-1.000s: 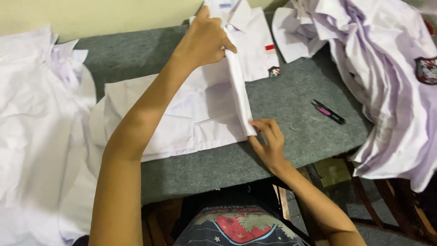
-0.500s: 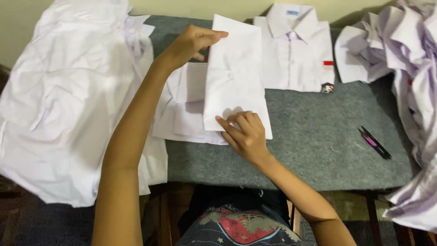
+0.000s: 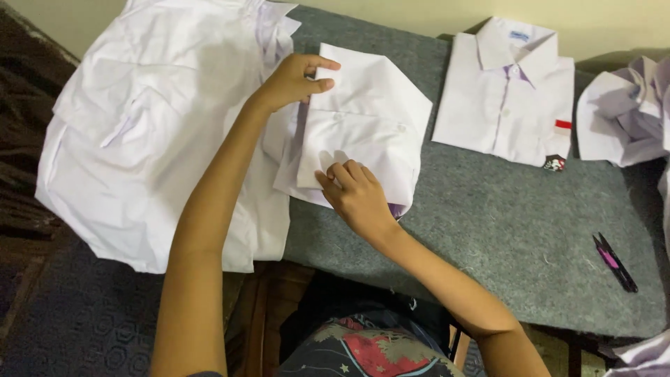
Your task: A person is meticulously folding a white button-down shirt on a work table in a factory setting, smoothing out wrinkles and carefully aligning the sleeves and body.
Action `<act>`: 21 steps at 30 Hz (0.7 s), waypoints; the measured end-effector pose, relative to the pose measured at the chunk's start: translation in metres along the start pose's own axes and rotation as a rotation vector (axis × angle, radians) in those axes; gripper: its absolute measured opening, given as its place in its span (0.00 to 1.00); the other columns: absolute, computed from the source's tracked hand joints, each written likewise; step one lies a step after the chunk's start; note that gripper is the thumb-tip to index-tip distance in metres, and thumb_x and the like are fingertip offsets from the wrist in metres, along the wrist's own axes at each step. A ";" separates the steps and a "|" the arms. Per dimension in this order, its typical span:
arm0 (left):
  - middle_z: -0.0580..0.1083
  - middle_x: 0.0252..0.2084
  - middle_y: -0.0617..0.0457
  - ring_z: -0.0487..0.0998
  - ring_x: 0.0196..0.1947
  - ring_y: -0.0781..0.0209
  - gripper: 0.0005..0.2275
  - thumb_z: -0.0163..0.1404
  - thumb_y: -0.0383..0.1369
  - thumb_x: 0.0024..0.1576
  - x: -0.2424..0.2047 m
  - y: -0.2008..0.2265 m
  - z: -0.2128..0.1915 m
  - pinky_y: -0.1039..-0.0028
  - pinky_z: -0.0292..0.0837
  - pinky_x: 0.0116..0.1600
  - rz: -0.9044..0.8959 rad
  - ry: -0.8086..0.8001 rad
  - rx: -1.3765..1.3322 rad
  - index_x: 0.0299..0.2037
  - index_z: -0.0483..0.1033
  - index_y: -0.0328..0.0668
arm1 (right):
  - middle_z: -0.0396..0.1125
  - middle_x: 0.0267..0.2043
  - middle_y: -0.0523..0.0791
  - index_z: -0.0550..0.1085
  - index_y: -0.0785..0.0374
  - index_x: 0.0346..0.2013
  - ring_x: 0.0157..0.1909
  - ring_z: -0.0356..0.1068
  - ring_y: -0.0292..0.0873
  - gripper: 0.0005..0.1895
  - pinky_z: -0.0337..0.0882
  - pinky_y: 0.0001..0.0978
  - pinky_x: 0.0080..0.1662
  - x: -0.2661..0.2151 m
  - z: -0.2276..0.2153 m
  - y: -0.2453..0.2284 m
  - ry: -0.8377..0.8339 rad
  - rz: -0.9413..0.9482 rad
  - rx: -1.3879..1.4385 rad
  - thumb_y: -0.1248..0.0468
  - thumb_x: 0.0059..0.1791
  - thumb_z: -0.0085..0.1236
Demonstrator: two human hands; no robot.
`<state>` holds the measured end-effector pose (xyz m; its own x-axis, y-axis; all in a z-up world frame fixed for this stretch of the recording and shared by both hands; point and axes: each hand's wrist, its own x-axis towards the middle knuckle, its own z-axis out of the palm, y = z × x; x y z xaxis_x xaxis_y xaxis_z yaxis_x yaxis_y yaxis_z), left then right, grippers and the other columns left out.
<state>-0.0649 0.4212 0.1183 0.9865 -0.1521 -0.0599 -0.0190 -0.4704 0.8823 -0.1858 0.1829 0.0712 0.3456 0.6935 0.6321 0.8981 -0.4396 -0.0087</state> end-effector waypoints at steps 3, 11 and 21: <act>0.77 0.58 0.56 0.75 0.54 0.63 0.14 0.53 0.34 0.60 0.014 -0.026 0.000 0.76 0.67 0.56 0.059 0.025 0.093 0.56 0.79 0.51 | 0.59 0.40 0.46 0.75 0.68 0.46 0.36 0.57 0.46 0.09 0.69 0.36 0.35 0.008 0.006 -0.008 -0.097 0.008 0.062 0.74 0.51 0.61; 0.62 0.24 0.58 0.64 0.35 0.65 0.11 0.56 0.35 0.59 0.005 -0.026 -0.002 0.72 0.60 0.42 -0.072 0.033 0.346 0.52 0.80 0.58 | 0.59 0.41 0.46 0.72 0.66 0.46 0.37 0.58 0.46 0.17 0.69 0.35 0.35 0.006 0.046 -0.016 -0.168 -0.037 -0.004 0.78 0.45 0.60; 0.69 0.30 0.51 0.65 0.55 0.57 0.10 0.51 0.33 0.63 0.002 -0.050 0.003 0.66 0.64 0.48 0.035 0.078 0.374 0.53 0.75 0.55 | 0.59 0.41 0.47 0.72 0.67 0.46 0.38 0.59 0.47 0.21 0.71 0.37 0.37 0.001 0.065 -0.022 -0.223 -0.046 0.028 0.82 0.40 0.58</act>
<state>-0.0620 0.4417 0.0731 0.9934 -0.1140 0.0157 -0.0967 -0.7527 0.6512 -0.1870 0.2304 0.0215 0.3530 0.8226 0.4457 0.9204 -0.3909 -0.0074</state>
